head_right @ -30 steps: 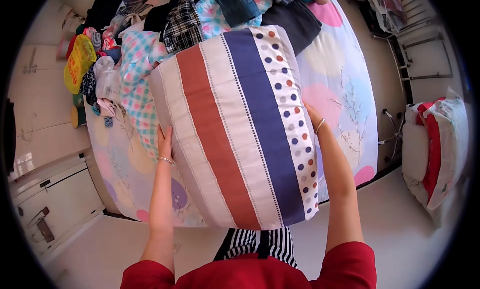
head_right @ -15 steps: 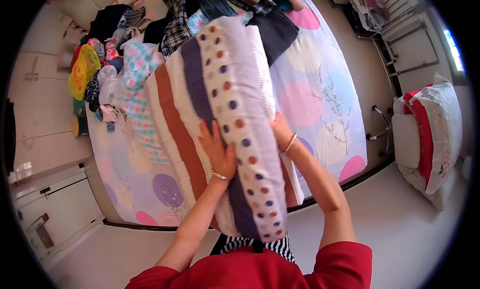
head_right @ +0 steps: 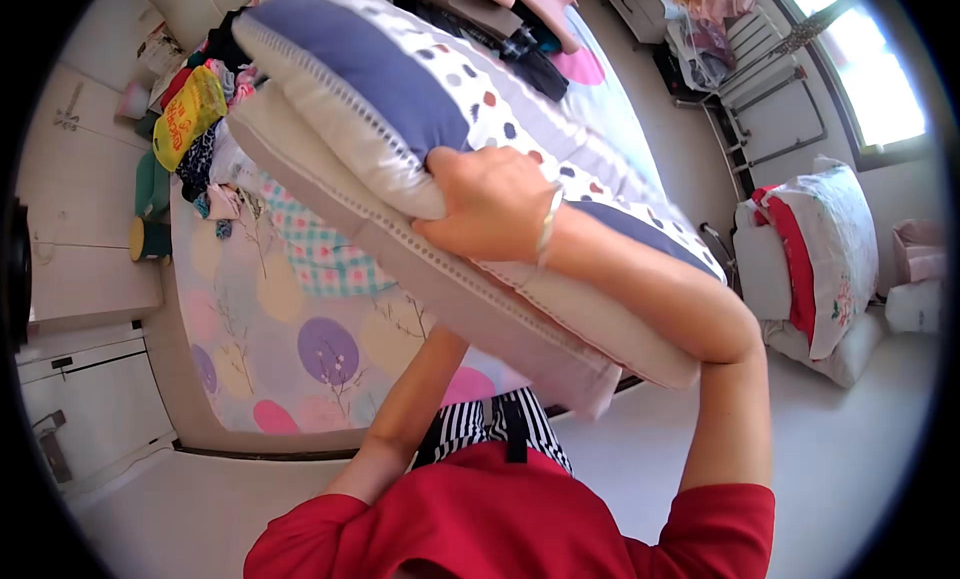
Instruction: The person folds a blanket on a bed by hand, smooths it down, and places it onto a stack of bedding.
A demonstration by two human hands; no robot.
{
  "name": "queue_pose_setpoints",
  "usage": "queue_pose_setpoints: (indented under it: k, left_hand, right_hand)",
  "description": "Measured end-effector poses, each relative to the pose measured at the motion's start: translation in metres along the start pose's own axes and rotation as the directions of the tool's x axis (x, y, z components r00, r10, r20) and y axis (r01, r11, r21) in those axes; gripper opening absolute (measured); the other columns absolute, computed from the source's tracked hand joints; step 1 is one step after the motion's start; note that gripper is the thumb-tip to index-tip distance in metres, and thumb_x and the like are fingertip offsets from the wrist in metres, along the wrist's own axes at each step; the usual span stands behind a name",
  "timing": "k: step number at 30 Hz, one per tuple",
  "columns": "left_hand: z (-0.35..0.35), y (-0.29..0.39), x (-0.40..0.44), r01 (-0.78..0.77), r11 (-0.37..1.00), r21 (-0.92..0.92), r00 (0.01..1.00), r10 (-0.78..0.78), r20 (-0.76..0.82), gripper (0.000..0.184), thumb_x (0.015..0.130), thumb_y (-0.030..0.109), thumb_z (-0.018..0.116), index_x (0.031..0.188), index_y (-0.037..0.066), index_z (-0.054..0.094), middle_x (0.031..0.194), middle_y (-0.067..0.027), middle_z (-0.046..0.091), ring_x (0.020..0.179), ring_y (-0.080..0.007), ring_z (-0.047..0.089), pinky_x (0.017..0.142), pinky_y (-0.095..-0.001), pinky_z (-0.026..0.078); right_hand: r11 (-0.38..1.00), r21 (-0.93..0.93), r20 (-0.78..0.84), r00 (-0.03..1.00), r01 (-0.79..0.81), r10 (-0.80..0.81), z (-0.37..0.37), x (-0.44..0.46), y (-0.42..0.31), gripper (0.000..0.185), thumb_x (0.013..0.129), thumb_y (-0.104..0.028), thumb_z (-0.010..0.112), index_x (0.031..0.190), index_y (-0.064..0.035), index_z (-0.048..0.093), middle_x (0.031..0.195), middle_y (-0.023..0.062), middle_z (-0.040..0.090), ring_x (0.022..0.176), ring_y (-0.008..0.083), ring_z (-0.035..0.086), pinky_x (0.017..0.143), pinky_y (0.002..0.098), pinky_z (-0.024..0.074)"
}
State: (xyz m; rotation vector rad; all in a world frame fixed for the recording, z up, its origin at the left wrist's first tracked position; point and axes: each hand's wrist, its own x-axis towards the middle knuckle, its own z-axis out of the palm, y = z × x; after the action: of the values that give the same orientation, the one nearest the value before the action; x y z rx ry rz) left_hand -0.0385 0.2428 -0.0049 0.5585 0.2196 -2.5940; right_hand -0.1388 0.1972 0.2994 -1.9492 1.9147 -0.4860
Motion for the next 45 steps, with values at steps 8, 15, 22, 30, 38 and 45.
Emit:
queue_pose_setpoints:
  k: [8, 15, 22, 30, 38, 45]
  left_hand:
    - [-0.104, 0.046, -0.045, -0.160, 0.986, -0.048, 0.950, 0.141, -0.280, 0.059, 0.096, 0.035, 0.037, 0.141, -0.002, 0.029, 0.149, -0.0208, 0.023, 0.140, -0.0295, 0.020, 0.111, -0.0423, 0.017]
    - [0.015, 0.110, -0.057, -0.311, -0.258, 0.915, 0.413, 0.830, 0.375, 0.049, 0.092, 0.019, 0.045, 0.139, 0.005, 0.038, 0.148, -0.0145, 0.029, 0.138, -0.0302, 0.024, 0.111, -0.0408, 0.020]
    - [-0.035, 0.184, 0.056, 0.152, -0.966, 0.209, 0.824, 0.241, 0.513, 0.059, 0.089, 0.042, 0.048, 0.143, 0.022, 0.034, 0.152, -0.0115, 0.022, 0.141, -0.0349, 0.015, 0.108, -0.0610, 0.004]
    - [-0.061, 0.190, 0.087, 0.194, -0.970, 0.149, 0.869, 0.240, 0.432, 0.062, 0.090, 0.045, 0.045, 0.145, 0.023, 0.029, 0.154, -0.0087, 0.016, 0.142, -0.0329, 0.011, 0.109, -0.0602, 0.004]
    - [0.023, 0.157, 0.166, -0.289, -0.944, -0.161, 0.861, -0.330, 0.388, 0.059, 0.092, 0.045, 0.042, 0.145, 0.022, 0.029, 0.152, -0.0065, 0.023, 0.141, -0.0255, 0.019, 0.112, -0.0555, 0.009]
    - [-0.007, 0.217, 0.192, 0.193, -0.980, 0.049, 0.763, 0.182, 0.620, 0.060, 0.092, 0.046, 0.042, 0.146, 0.022, 0.028, 0.153, -0.0039, 0.023, 0.141, -0.0240, 0.019, 0.112, -0.0541, 0.010]
  right_hand:
    - [0.977, -0.117, 0.238, 0.951, -0.176, 0.199, 0.292, -0.023, 0.057, 0.024, 0.082, -0.026, 0.056, 0.091, -0.0037, 0.052, 0.095, 0.0171, 0.063, 0.080, 0.0327, 0.065, 0.068, 0.0427, 0.0512]
    - [0.993, 0.119, -0.253, 0.967, 0.020, 0.010, 0.269, -0.074, 0.097, 0.047, 0.077, -0.026, 0.069, 0.119, -0.0131, 0.054, 0.127, 0.0131, 0.050, 0.122, 0.0341, 0.043, 0.103, 0.0501, 0.0317]
    - [0.892, -0.246, -0.167, 0.923, -0.380, 0.347, 0.316, -0.117, 0.184, 0.058, 0.086, -0.039, 0.053, 0.140, -0.0233, 0.039, 0.151, 0.0106, 0.024, 0.140, 0.0322, 0.019, 0.111, 0.0568, 0.0088]
    - [0.889, -0.218, -0.126, 0.915, -0.402, 0.383, 0.336, -0.104, 0.196, 0.058, 0.087, -0.039, 0.051, 0.141, -0.0225, 0.038, 0.151, 0.0099, 0.025, 0.141, 0.0304, 0.017, 0.111, 0.0557, 0.0080]
    - [0.946, -0.325, -0.080, 0.997, -0.008, -0.019, 0.270, -0.041, 0.245, 0.055, 0.090, -0.041, 0.046, 0.142, -0.0253, 0.036, 0.152, 0.0081, 0.024, 0.142, 0.0267, 0.016, 0.114, 0.0501, 0.0060]
    - [0.860, -0.330, -0.313, 0.905, -0.389, 0.289, 0.254, -0.072, 0.324, 0.055, 0.089, -0.046, 0.046, 0.140, -0.0272, 0.039, 0.151, 0.0080, 0.026, 0.141, 0.0297, 0.015, 0.113, 0.0511, 0.0050]
